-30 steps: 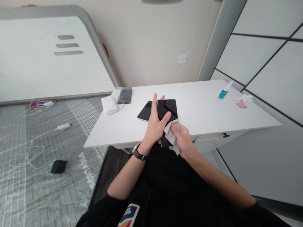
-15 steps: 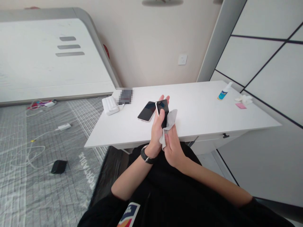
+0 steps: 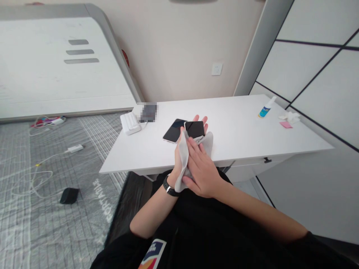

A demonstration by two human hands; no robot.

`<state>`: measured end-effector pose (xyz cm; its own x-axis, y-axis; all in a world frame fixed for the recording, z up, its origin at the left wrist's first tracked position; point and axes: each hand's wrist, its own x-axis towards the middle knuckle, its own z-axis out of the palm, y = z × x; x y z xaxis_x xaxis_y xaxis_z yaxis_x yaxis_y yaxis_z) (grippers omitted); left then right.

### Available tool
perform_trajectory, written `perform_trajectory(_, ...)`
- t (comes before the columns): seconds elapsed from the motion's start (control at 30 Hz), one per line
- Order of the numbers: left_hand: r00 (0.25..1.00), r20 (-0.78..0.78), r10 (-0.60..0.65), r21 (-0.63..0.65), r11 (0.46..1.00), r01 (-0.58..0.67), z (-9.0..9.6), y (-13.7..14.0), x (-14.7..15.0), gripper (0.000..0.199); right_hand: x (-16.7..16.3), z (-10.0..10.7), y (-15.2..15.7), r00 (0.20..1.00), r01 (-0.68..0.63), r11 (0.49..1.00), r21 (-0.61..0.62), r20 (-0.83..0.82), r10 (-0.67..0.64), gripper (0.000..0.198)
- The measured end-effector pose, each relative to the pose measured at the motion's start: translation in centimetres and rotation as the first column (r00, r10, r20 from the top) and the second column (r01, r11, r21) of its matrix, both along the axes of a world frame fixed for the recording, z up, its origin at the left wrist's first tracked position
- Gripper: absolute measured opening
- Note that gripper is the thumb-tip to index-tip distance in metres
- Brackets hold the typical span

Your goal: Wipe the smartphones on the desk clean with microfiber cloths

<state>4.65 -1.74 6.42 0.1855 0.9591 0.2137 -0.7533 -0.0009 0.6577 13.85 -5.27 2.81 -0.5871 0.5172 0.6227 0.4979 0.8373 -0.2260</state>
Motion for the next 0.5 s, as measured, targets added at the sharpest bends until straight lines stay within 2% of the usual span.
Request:
perform_trajectory(0.07,1.000,0.017,-0.013,-0.038,0.999,0.013,-0.3,0.2,-0.1,0.051,1.0,-0.3,0.3,0.993,-0.066,0.997,0.036,0.097,0.062,0.083)
perform_trajectory(0.1,0.999,0.023,-0.042,-0.065,0.997,0.043,-0.6,0.1,0.0,0.053,1.5,-0.3,0.8,0.994,-0.053,0.998,0.029,0.099,0.050,0.081)
perform_trajectory(0.23,0.995,0.009,-0.099,-0.182,0.978,0.099,-1.2,-1.2,0.6,0.051,2.3,0.8,3.2,0.985,0.153,0.982,-0.112,-0.058,-0.161,0.072)
perform_trajectory(0.3,0.996,-0.017,-0.088,-0.205,0.975,0.083,-0.9,-1.2,0.4,0.051,1.8,1.0,2.7,0.978,0.183,0.972,-0.146,-0.070,-0.195,0.070)
perform_trajectory(0.43,0.999,-0.037,-0.025,-0.154,0.988,0.020,-0.5,-0.1,-0.8,0.052,0.6,0.3,0.0,0.997,0.029,0.991,-0.131,0.070,-0.020,0.076)
perform_trajectory(0.5,0.995,-0.096,0.000,-0.159,0.987,-0.015,-0.7,0.0,-0.7,0.054,0.7,0.3,0.2,0.996,-0.014,0.990,-0.137,0.088,0.027,0.077)
